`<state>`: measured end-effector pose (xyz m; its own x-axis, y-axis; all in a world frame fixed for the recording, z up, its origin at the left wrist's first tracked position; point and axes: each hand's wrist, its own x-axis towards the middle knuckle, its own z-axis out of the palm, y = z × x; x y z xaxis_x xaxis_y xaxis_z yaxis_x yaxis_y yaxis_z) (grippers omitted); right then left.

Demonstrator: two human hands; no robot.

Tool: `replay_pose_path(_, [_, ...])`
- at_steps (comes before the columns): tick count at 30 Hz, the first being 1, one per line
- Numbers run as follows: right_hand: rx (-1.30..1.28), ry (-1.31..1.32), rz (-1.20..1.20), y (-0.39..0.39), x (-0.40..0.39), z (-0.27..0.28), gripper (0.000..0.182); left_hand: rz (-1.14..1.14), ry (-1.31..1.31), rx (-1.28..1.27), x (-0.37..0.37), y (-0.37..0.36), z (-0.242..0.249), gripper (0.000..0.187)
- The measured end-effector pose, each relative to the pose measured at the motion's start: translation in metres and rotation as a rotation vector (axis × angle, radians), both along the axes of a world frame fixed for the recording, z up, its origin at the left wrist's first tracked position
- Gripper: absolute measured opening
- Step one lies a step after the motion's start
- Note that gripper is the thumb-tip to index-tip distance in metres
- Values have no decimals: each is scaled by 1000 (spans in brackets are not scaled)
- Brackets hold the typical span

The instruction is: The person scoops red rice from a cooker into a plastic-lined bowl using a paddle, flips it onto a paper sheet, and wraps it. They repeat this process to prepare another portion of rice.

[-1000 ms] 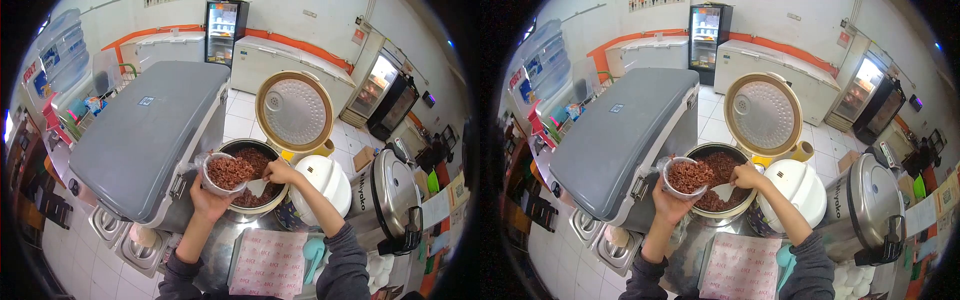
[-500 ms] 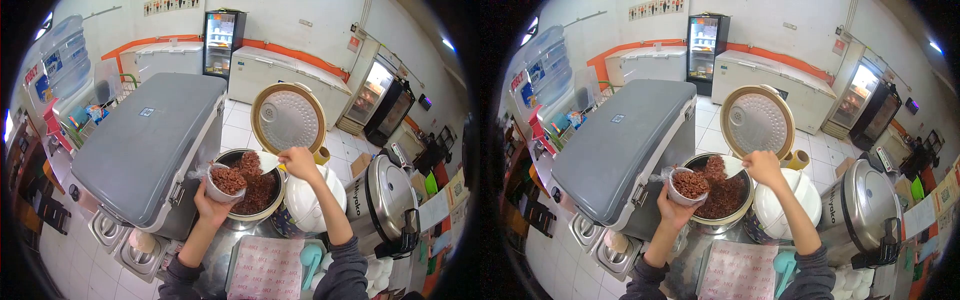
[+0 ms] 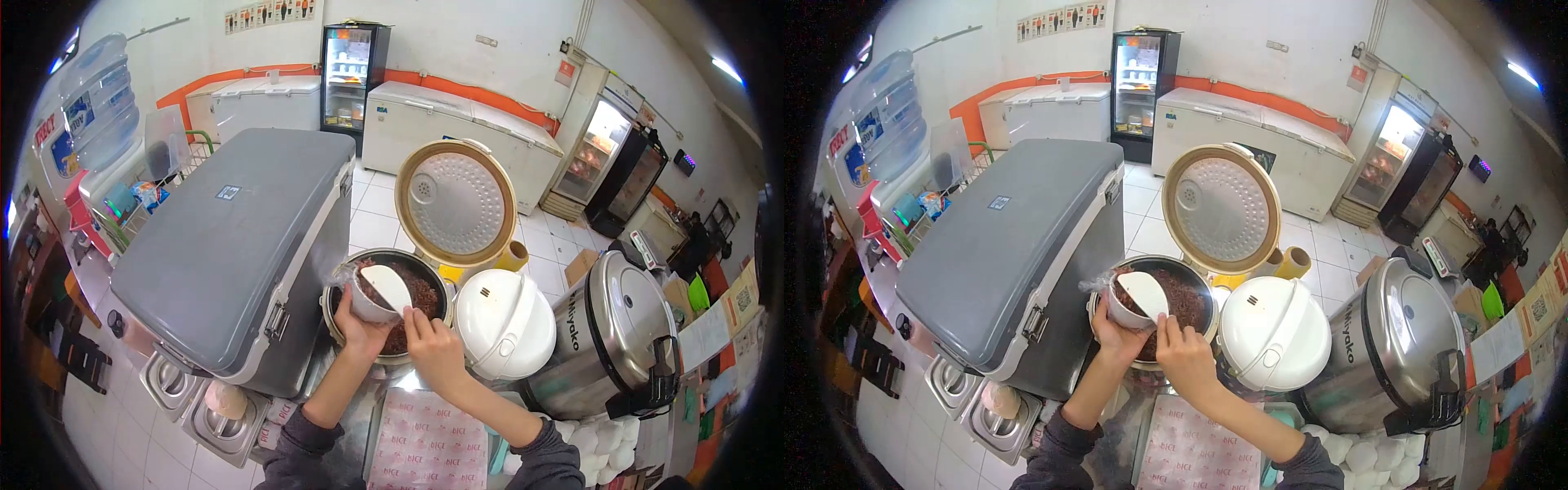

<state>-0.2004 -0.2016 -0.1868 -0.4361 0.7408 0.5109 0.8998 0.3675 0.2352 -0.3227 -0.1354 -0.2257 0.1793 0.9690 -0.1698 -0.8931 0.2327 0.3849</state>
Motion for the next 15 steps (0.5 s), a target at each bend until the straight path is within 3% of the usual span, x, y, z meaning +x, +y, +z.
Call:
replay_pose_path(4, [5,33,69,1,10,-5,43,-53,7,-30,-5,1,2,54])
replay_pose_path(6, [27,161,86,8,18,-7,42,-53,-27,-37,-6,-1,1,54])
replay_pose_path(7, [39,225,97,13,21,-6,42,-38,-11,87,-6,-1,0,56])
replay_pose_path(10, [91,356,39,21,24,2,37,-68,3,-19,-9,-6,3,58])
replay_pose_path(15, [27,282,74,37,23,-12,32,-101,-18,-18,-11,-11,4,55])
